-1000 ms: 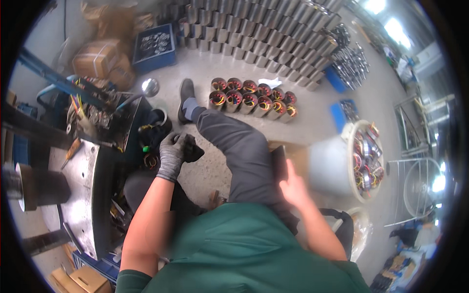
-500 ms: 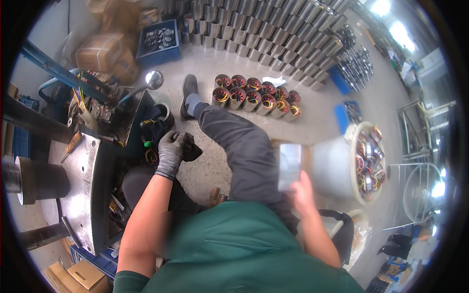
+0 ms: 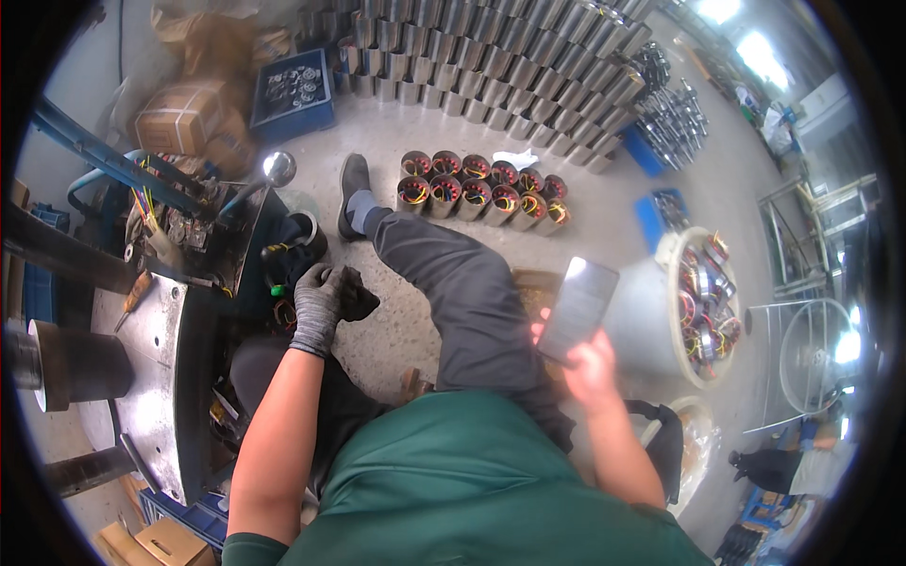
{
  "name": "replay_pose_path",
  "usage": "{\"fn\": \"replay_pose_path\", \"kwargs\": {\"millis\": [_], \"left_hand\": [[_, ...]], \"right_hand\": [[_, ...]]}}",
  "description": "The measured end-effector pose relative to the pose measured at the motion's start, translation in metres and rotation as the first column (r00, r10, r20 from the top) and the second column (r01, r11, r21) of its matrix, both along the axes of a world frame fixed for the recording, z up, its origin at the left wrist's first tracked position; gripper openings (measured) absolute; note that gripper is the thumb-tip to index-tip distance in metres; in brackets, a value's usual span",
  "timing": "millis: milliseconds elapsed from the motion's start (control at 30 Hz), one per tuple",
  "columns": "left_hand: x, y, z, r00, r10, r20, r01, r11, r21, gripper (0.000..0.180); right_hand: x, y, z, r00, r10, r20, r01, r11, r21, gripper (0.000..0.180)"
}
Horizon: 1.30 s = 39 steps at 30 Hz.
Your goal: The person takes a wire-wound stator from a box, places it into a metal housing cylinder, and uses a handheld tool to poke or seat the wires. They then place the assembly into a vertical hydraulic press, activate the machine by pulling a lever, and remove the pressed motor component before repeating the process.
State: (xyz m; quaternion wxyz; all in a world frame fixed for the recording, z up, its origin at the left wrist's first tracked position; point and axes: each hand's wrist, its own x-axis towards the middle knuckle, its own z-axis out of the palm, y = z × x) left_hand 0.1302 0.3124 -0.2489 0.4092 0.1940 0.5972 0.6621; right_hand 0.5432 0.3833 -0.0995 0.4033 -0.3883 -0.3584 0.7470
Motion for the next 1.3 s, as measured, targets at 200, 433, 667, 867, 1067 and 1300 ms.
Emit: {"fn": "replay_pose_path", "kwargs": {"millis": [200,433,667,867,1067,1300], "left_hand": [[-0.015,-0.002,-0.031,0.998,0.057,-0.023,-0.057,0.998,0.008,0.009],[0.001,0.001,0.007,1.000,0.017,0.007,-0.016,0.999,-0.050,0.011],[-0.003,-0.001,0.010,1.000,-0.012,-0.014,0.012,1.000,-0.011,0.015],[0.001,-0.001,0.018,0.999,-0.013,-0.031,0.013,1.000,0.006,0.016],[0.007,-0.001,0.027,0.995,-0.011,-0.103,0.009,1.000,-0.027,0.018],[0.010,0.007,0.041,0.996,0.004,-0.093,-0.004,1.000,0.001,0.020]], "right_hand": [[-0.002,0.001,0.015,0.999,0.049,-0.016,-0.048,0.998,0.043,0.077],[0.011,0.008,0.013,0.936,0.052,-0.348,-0.117,0.979,-0.169,0.069],[0.015,0.009,0.011,0.897,0.057,-0.438,-0.132,0.981,-0.144,0.075],[0.026,0.007,0.009,0.864,0.047,-0.501,-0.121,0.986,-0.117,0.070],[0.075,-0.008,0.036,0.942,0.257,0.217,-0.198,0.945,-0.259,0.054],[0.134,-0.041,0.078,-0.019,0.544,0.839,-0.575,0.680,-0.454,0.057]]}}
